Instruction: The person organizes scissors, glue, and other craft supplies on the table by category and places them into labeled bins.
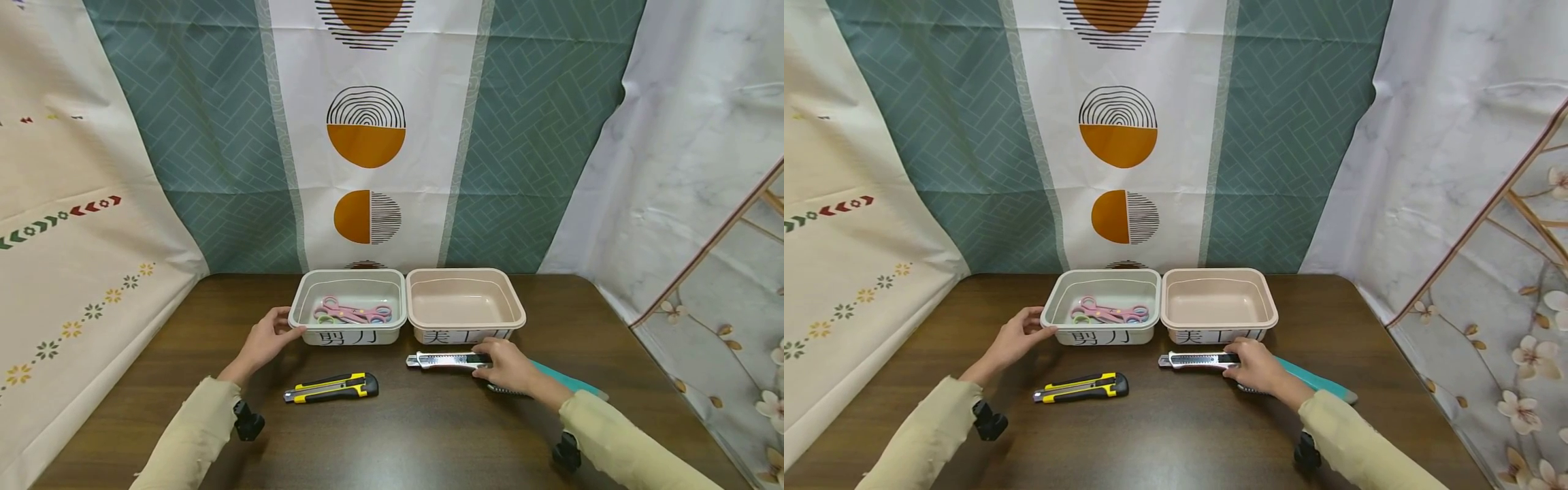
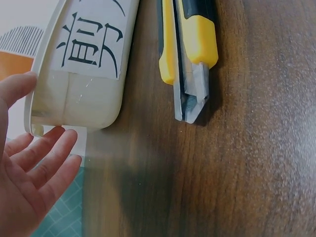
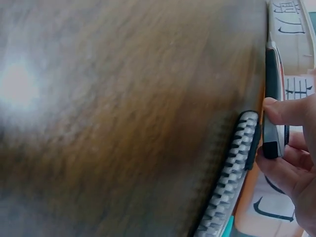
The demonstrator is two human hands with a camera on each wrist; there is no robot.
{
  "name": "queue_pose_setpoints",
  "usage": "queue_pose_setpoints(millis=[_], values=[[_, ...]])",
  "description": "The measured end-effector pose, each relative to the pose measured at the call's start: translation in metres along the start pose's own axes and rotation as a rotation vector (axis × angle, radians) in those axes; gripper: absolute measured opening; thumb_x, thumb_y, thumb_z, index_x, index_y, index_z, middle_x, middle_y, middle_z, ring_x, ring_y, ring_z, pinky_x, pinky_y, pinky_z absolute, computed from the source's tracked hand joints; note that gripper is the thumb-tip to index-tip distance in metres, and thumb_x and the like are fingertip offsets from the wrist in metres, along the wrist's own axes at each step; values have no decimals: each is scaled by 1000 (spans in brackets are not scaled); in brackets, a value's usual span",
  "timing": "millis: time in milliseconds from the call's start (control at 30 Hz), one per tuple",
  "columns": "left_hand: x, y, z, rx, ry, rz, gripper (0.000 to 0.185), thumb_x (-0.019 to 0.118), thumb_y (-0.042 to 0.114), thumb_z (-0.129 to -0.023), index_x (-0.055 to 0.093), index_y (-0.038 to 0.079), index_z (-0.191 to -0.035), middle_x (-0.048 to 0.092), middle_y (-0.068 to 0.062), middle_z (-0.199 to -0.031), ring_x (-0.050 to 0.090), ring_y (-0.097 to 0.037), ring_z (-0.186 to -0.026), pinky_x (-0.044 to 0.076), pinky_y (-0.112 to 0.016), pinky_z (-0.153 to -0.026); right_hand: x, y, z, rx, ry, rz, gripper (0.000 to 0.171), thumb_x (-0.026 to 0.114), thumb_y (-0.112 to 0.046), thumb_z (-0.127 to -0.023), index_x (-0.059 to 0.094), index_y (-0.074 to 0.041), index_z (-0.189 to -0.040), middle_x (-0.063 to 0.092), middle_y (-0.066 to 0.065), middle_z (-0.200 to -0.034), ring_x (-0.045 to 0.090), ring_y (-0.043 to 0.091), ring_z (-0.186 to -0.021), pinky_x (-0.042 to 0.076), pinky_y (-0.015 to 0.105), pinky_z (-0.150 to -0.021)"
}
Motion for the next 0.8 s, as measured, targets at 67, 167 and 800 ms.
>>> queue_pose_setpoints(millis=[67,167,800], values=[[0,-1,-1,-11,-3,-3,60,65,31,-83,40,-3,-126,59,-24,-110,59,-31,-92,49,-40,-76,-1,-2,-1,-3,10,-12,36,79,-15,-66,67,2,-95,61,2,-83,58,16,-78,48,32,-69],[0,-1,-1,-17,-1,-10,58,65,29,-84,40,-3,-126,58,-24,-111,59,-30,-92,49,-40,-76,-3,-4,-2,-8,16,-19,35,79,-14,-67,67,2,-95,61,2,-83,58,16,-78,48,32,-68],[1,1,-1,-5,5,-11,57,66,28,-83,41,-3,-125,60,-24,-109,60,-30,-90,49,-38,-73,-27,-13,1,-37,63,13,36,78,-13,-67,66,1,-98,64,3,-90,61,19,-85,49,34,-73]])
Point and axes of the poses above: each hand's wrist, its own z-axis away from the middle knuckle, its own x-axis out of the palm, y = z × x, the point moved 2 cm from there along -z, towards the middle knuckle
